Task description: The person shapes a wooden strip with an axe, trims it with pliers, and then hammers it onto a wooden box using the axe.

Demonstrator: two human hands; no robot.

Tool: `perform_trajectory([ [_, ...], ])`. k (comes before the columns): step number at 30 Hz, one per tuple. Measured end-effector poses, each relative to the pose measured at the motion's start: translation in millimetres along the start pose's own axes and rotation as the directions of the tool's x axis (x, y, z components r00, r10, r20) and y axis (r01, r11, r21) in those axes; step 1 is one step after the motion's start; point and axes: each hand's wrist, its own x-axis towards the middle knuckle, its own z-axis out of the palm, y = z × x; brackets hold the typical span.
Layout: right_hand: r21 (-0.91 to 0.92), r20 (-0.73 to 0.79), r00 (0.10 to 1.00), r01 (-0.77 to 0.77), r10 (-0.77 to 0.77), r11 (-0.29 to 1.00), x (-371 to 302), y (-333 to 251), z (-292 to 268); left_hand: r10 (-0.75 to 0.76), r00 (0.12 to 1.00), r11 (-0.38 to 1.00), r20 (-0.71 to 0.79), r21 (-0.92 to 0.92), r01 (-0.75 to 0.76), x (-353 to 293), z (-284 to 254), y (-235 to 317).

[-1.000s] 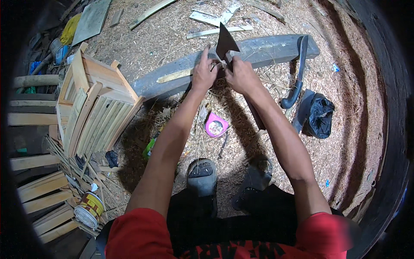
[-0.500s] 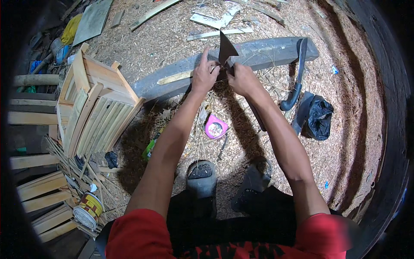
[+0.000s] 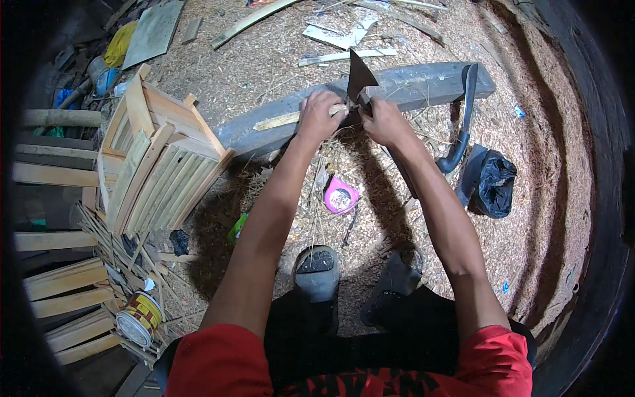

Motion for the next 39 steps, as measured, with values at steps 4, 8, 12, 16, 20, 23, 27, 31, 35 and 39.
perform_trajectory([
  [4, 0.057, -0.132, 0.991, 0.022, -0.014, 0.998, 2.7, -4.3, 6.7, -0.016, 0.999, 0.999, -0.037, 0.043, 0.018, -8.9, -2.3, -0.6],
  [8, -0.026, 0.007, 1.0, 0.018, -0.018, 1.0, 5.0, -0.9, 8.4, -0.03, 0.999, 0.997, -0.042, 0.063, 0.032, -9.0, -2.9, 1.2],
  [12, -0.005, -0.082, 0.992, 0.092, -0.092, 0.996, 6.2, 8.2, 11.0, 0.0, 0.997, 0.998, -0.079, 0.065, 0.006, -5.9, 0.7, -0.6],
  [16, 0.107, -0.134, 0.991, 0.003, 0.012, 0.994, -1.1, -19.9, -1.4, -0.001, 0.998, 0.998, -0.068, 0.066, 0.006, -8.9, -2.7, -3.9],
  [20, 0.02, -0.018, 0.998, 0.067, -0.067, 0.998, 3.2, -0.8, 8.8, -0.007, 0.998, 0.999, -0.056, 0.045, 0.009, -7.7, -1.1, 1.6],
  [23, 0.0, -0.059, 0.998, 0.03, -0.03, 1.0, 3.8, -0.5, 8.1, -0.025, 0.999, 0.998, -0.036, 0.048, 0.027, -9.2, -0.8, -1.0],
  [27, 0.042, -0.088, 0.996, 0.009, -0.006, 0.999, 2.5, -12.6, 3.0, -0.026, 0.997, 0.997, -0.067, 0.074, 0.031, -9.8, 0.1, -6.2],
  [31, -0.002, -0.013, 1.0, -0.006, 0.006, 1.0, 0.0, -8.6, 4.2, -0.025, 0.999, 0.995, -0.041, 0.097, 0.029, -10.6, -0.8, 1.3],
  [35, 0.024, -0.047, 0.998, -0.033, 0.034, 0.999, 2.3, -14.1, -0.2, -0.007, 0.997, 0.995, -0.079, 0.095, 0.015, -9.7, -2.0, -2.2],
  [39, 0.057, -0.11, 0.994, 0.0, 0.006, 0.998, 3.9, -5.5, 7.3, 0.058, 0.996, 0.993, -0.061, 0.105, -0.051, -11.6, -0.5, -1.4],
])
